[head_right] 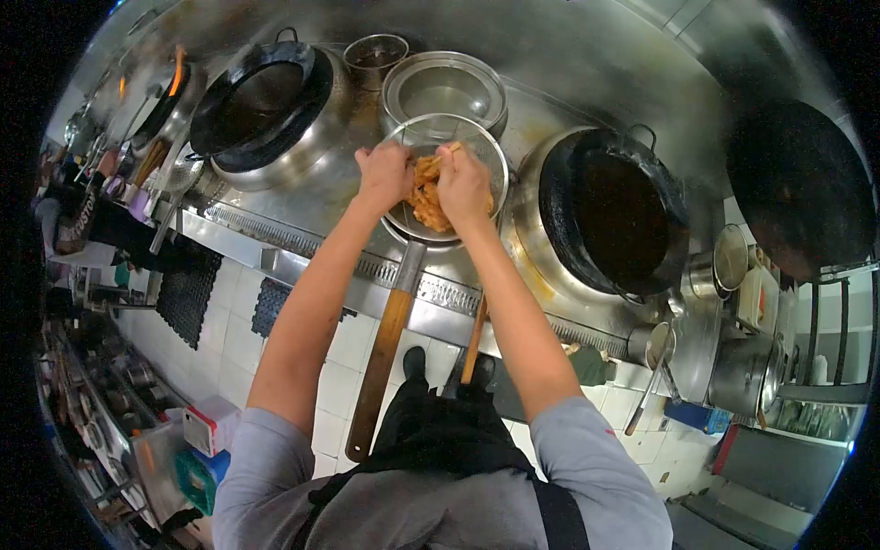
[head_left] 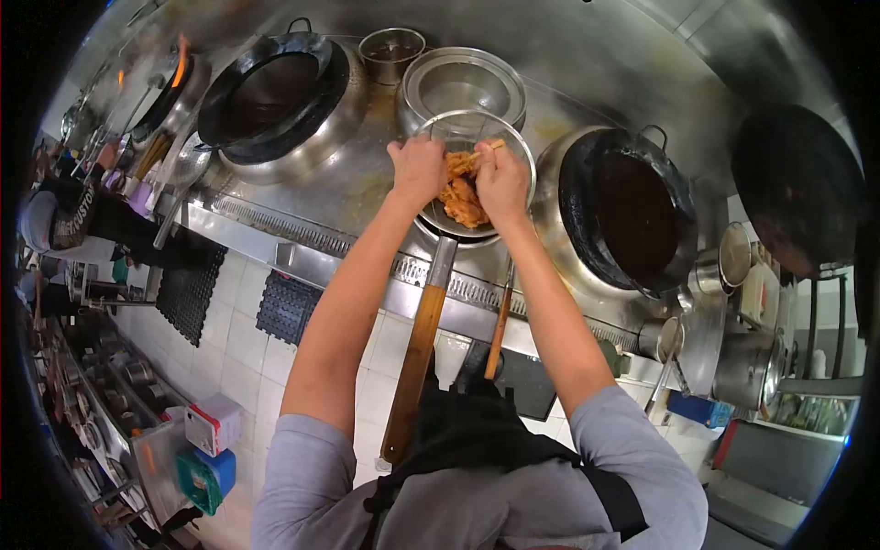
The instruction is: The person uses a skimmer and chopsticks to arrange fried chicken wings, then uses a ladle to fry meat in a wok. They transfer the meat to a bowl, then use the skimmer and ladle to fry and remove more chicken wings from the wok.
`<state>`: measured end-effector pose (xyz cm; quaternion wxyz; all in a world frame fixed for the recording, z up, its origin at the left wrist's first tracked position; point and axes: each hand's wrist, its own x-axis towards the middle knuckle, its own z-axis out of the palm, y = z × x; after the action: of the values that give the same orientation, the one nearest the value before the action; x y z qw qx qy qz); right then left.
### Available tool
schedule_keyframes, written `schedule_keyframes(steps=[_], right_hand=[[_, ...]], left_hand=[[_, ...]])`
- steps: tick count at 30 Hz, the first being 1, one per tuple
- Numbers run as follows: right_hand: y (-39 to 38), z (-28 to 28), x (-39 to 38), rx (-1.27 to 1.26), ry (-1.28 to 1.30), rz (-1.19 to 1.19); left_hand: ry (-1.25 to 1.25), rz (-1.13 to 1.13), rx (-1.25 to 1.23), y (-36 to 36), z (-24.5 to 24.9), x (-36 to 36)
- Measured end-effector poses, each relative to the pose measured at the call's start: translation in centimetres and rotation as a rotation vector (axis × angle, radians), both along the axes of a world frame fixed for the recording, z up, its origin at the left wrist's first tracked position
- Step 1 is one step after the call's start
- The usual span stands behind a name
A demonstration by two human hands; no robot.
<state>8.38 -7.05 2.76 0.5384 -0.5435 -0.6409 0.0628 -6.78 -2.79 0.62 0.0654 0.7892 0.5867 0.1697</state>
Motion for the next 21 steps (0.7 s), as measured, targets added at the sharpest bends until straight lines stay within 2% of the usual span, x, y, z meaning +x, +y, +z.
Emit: schedule_keyframes(steps=[2, 4, 7, 8, 10, 11, 13, 14, 16, 18, 20, 21], right_hand=[[-1.0, 3.4, 0.6, -0.211, 0.148, 0.034], [-1.8, 6.6, 1.5, -0.098, 0.141, 0.035], [-3.1, 9.2, 1.8, 0.004, 0.103, -0.015], [-2.4, 7.5, 1.5, 0.024, 0.015, -0.010], [0.1, 0.6, 1.1, 0.063, -0.159, 0.001], [0.9, -2.1, 1.0, -0.122, -0.029, 0.060], [-0.2, 1.4, 2.1, -0.119, -0.060, 0.034], [-1.3, 3.6, 2.7, -0.136, -0.077, 0.023], [-2.1, 6.9, 3.7, 0.040, 0.048, -0.023], [-2.1, 8.1, 3.7, 0.018, 0.078, -0.093], [1.4, 1.0, 3.9, -0.027, -0.001, -0.031], [1.8, 1.0, 3.1, -0.047, -0.038, -0.007]], left_hand=[[0.016, -0.014, -0.006, -0.1, -0.1, -0.1], [0.044, -0.029, 0.002, 0.0, -0.2, 0.1], [-0.061, 0.068, 0.104, 0.4, -0.2, 0.3], [-0.059, 0.039, 0.114, 0.4, -0.3, 0.4], [-0.052, -0.023, 0.134, 0.3, -0.4, 1.0], [-0.002, -0.030, 0.094, -0.2, -0.6, 1.4], [0.096, -0.029, 0.039, 0.2, -0.9, 1.7], [0.094, -0.016, 0.039, 0.1, -0.9, 1.5], [0.089, -0.003, 0.045, 0.1, -0.9, 1.7], [0.001, -0.029, 0.137, 0.2, -0.8, 2.5], [-0.014, -0.058, 0.176, -0.1, -0.6, 3.4], [0.014, -0.080, 0.174, -0.1, -0.3, 4.1]])
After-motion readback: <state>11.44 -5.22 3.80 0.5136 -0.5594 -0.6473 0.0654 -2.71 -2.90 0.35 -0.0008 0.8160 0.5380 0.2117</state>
